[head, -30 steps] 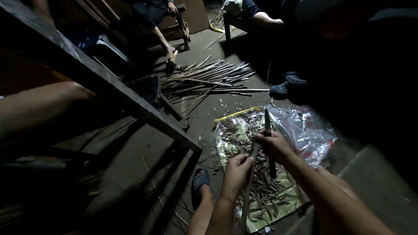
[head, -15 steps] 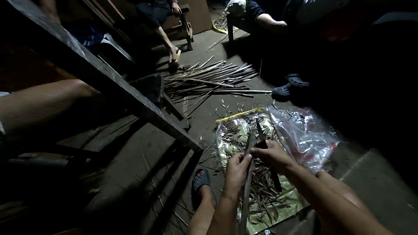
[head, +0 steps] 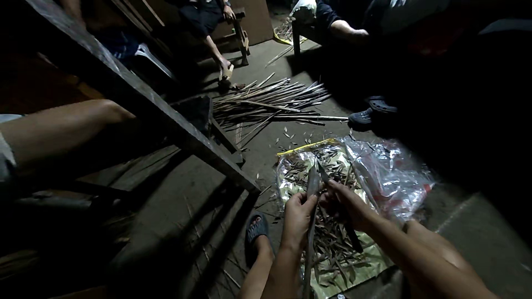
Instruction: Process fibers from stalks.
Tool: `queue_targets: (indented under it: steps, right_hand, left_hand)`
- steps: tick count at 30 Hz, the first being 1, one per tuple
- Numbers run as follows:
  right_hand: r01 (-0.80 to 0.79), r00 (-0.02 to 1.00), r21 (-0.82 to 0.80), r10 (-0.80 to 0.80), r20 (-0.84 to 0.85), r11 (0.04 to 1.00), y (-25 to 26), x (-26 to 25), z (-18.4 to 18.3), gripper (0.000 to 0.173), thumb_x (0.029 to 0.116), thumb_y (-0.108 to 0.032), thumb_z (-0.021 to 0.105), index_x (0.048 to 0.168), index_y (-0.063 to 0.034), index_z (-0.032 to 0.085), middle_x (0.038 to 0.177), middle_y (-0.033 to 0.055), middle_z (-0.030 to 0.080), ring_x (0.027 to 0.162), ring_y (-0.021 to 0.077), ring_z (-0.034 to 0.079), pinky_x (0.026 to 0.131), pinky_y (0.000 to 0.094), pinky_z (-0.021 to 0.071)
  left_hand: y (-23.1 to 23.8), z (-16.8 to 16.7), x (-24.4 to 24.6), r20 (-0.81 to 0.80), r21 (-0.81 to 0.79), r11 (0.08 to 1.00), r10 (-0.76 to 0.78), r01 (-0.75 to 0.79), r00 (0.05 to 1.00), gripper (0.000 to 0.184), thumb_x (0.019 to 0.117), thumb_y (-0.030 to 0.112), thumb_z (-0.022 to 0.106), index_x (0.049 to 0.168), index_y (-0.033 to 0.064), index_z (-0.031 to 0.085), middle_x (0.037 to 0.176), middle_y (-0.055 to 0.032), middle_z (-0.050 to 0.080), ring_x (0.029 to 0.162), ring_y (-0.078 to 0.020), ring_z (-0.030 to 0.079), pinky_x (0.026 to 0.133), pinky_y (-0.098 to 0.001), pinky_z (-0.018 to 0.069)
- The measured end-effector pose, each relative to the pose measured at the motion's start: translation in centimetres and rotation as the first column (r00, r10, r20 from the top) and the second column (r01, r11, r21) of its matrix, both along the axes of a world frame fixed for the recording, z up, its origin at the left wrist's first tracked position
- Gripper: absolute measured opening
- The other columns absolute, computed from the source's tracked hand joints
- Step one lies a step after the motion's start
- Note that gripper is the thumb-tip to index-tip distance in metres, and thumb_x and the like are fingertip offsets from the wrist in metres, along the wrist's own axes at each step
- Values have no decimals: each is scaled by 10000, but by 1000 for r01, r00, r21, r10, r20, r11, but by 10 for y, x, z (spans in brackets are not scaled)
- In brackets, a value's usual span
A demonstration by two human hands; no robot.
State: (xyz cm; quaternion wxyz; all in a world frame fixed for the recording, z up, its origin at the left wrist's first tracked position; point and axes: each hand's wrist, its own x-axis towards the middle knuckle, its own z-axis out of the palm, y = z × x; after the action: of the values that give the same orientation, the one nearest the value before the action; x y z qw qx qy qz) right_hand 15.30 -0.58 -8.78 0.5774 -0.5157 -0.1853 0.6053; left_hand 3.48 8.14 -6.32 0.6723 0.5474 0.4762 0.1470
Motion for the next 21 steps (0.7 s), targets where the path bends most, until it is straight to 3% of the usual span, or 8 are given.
queue_targets:
  steps: [2, 6, 8, 10, 12, 13, 17, 21]
  right_hand:
    - [-6, 1000, 42, 7, -16, 999, -1, -7, -4, 295, 1079, -327, 258, 1106, -122, 468, 703, -64, 498, 496, 7, 432, 438, 157, 363]
    - [-17, 1000, 102, 17, 4, 995, 0, -12, -4, 240, 1077, -294, 336, 1224, -144, 453, 712, -80, 460, 500, 1, 409, 443, 157, 359]
    - [-1, 998, 135, -7, 61, 991, 1, -14, -4, 257, 1075, -248, 366, 1274, -114, 458, 721, -80, 477, 514, -4, 413, 461, 162, 361]
    - [6, 979, 187, -44, 200, 982, 1, -14, -7, 302, 1073, -203, 408, 1326, -47, 461, 813, -54, 555, 586, -21, 465, 522, 153, 400]
    - [-54, 916, 218, -39, 400, 974, -1, -11, -11, 421, 1067, -192, 431, 1414, 46, 425, 1009, 24, 618, 747, -16, 526, 675, 177, 452]
    - [-83, 880, 217, -31, 474, 973, -1, -8, -14, 440, 1067, -204, 436, 1422, 54, 425, 1021, 36, 622, 761, -16, 525, 694, 184, 454]
    - [-163, 719, 203, -24, 695, 965, -1, 5, -29, 503, 1055, -300, 469, 1455, 4, 488, 889, 45, 616, 724, 57, 522, 719, 273, 477]
    - [-151, 511, 183, -82, 856, 972, -5, 6, -25, 484, 1052, -291, 509, 1452, -22, 547, 1152, 182, 705, 938, 267, 681, 862, 486, 536]
  left_hand:
    - [1, 1, 1, -24, 25, 1000, -11, 12, 1000, 60, 1007, 11, 582, 974, -28, 613, 715, -24, 602, 544, -48, 572, 511, -187, 502]
    - [1, -2, 1, -46, 82, 996, -18, 22, 999, 40, 968, -25, 604, 983, -30, 641, 752, -29, 622, 605, -48, 584, 565, -186, 491]
    - [1, -3, 0, -10, 65, 998, -12, 13, 1000, 45, 972, -33, 596, 968, -23, 639, 748, -27, 629, 607, -44, 587, 569, -185, 494]
    - [0, -3, -1, 51, 28, 1000, -11, 10, 999, 69, 979, -44, 570, 955, -12, 626, 738, -15, 635, 592, -42, 593, 552, -188, 506]
    - [0, -1, -3, 88, -20, 1000, -7, 9, 996, 93, 992, -50, 548, 957, -10, 624, 731, -7, 639, 576, -39, 590, 540, -186, 510]
    - [0, 2, -4, 93, -49, 999, -1, 5, 996, 102, 1001, -46, 537, 959, -10, 623, 729, -9, 638, 568, -39, 589, 533, -184, 511]
    - [1, 10, -7, 107, -148, 989, 26, -10, 994, 87, 1032, 1, 530, 1012, -21, 613, 726, -27, 623, 531, -46, 574, 493, -176, 506]
    - [2, 9, -11, 133, -168, 986, 28, -5, 991, 93, 1033, 31, 552, 1022, -20, 630, 715, -19, 625, 534, -41, 571, 503, -173, 503]
